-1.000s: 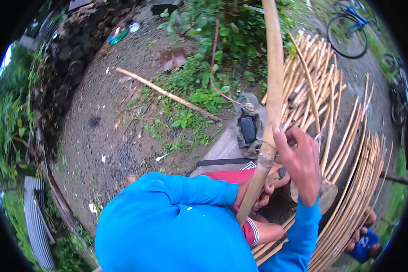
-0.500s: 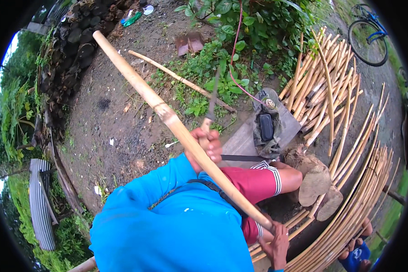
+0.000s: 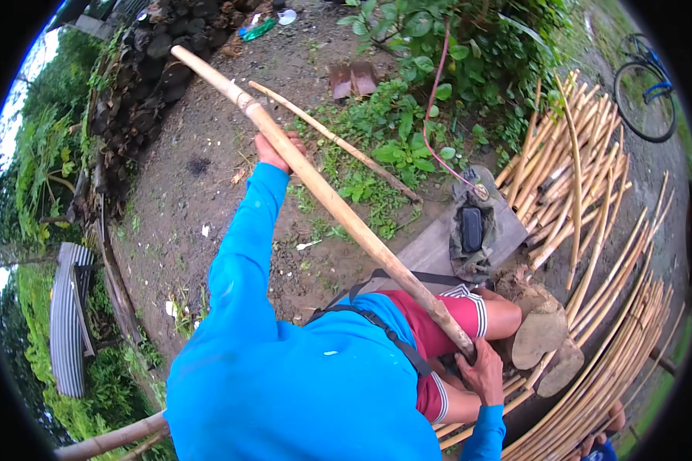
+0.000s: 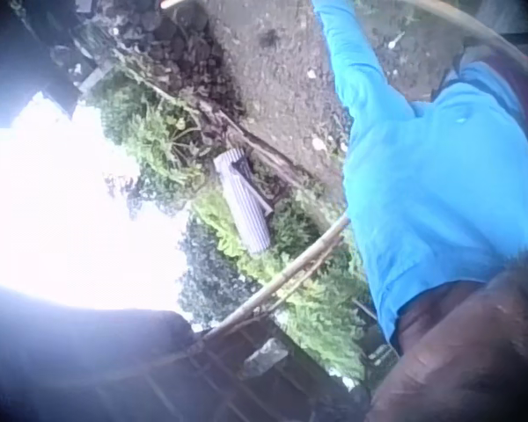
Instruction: The person cuts bamboo poles on a wooden stump using a hand saw, breaks the cut sections by hand, and sets the pieces aside.
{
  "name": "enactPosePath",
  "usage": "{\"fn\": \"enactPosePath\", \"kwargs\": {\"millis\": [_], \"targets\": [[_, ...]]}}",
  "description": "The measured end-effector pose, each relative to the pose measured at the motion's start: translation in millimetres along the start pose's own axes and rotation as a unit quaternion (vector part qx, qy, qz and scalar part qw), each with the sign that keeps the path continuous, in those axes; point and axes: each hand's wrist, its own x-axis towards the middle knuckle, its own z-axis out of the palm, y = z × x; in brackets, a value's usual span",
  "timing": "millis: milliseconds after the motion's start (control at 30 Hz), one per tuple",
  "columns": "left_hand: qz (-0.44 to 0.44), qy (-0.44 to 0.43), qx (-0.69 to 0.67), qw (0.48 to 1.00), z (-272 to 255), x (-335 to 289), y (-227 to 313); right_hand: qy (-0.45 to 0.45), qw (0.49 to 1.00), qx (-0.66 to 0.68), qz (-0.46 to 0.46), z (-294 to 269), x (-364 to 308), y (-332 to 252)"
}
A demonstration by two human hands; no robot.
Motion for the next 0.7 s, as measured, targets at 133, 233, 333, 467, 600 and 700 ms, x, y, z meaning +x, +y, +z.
{"fn": "enactPosePath", "kwargs": {"millis": [133,233,333,467,600,700], "targets": [[0.015,0.024,-0.004,1.000,-10,39,3,-0.026,0.995,0.088,0.036,1,-11,-4],[0.041,0.032,0.010,0.999,-36,63,10,-0.053,0.996,0.067,0.000,-10,-1,-34],[0.101,0.092,-0.006,0.991,-41,92,-3,-0.063,0.996,0.060,-0.025,-13,11,-44],[0.161,0.143,-0.072,0.974,-20,124,-28,-0.060,0.982,0.166,0.065,-14,47,-59],[0.231,0.129,0.012,0.964,-32,129,84,-0.038,0.977,0.205,-0.030,-6,127,-91],[0.197,0.097,0.097,0.971,11,125,11,0.098,0.992,0.073,-0.017,3,194,-88]]}}
